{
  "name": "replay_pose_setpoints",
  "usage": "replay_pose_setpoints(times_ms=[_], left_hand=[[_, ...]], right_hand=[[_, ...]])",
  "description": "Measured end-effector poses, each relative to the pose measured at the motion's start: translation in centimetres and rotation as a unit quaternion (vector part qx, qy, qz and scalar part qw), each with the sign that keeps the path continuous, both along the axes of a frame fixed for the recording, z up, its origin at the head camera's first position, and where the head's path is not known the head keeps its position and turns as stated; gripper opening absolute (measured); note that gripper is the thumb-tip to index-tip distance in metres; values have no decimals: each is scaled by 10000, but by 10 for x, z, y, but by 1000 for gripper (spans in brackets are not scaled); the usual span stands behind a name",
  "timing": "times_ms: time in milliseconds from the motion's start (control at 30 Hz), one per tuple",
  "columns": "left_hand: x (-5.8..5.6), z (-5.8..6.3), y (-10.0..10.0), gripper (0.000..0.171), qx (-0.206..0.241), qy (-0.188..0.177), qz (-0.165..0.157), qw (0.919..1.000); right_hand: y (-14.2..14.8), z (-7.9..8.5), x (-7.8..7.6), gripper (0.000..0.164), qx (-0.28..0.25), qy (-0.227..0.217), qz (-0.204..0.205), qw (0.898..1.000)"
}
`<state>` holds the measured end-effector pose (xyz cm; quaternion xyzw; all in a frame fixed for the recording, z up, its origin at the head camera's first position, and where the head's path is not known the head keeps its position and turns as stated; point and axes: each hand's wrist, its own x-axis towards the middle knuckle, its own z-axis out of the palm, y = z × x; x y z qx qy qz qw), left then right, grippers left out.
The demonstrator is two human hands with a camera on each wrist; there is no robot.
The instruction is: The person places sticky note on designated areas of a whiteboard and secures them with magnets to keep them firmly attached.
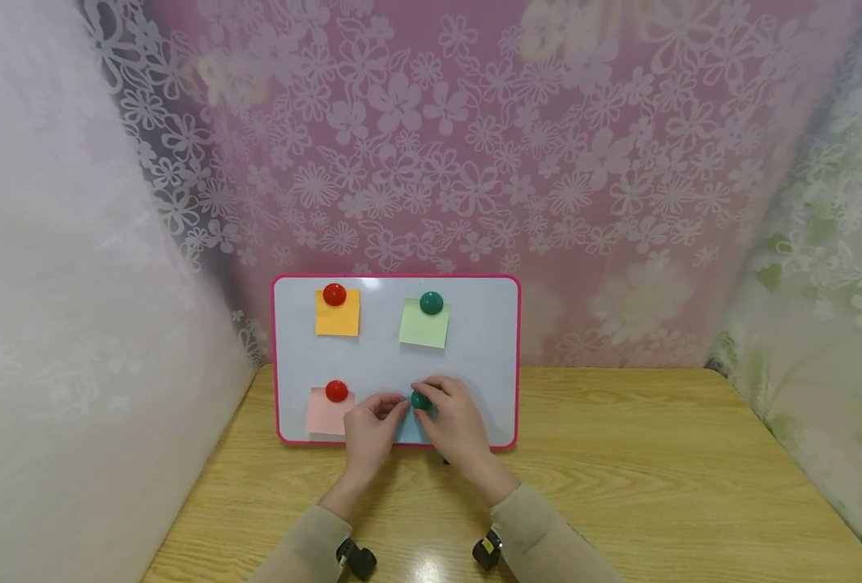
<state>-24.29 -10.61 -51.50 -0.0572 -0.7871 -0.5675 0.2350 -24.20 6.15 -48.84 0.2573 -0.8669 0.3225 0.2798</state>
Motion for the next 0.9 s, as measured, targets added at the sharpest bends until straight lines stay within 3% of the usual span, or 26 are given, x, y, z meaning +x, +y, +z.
replay_pose_setpoints(times_ms=[900], left_hand=[[-1,1,-2,9,12,55,45,10000]], right_hand=[[-1,-6,-4,41,-105,67,-37,9999]])
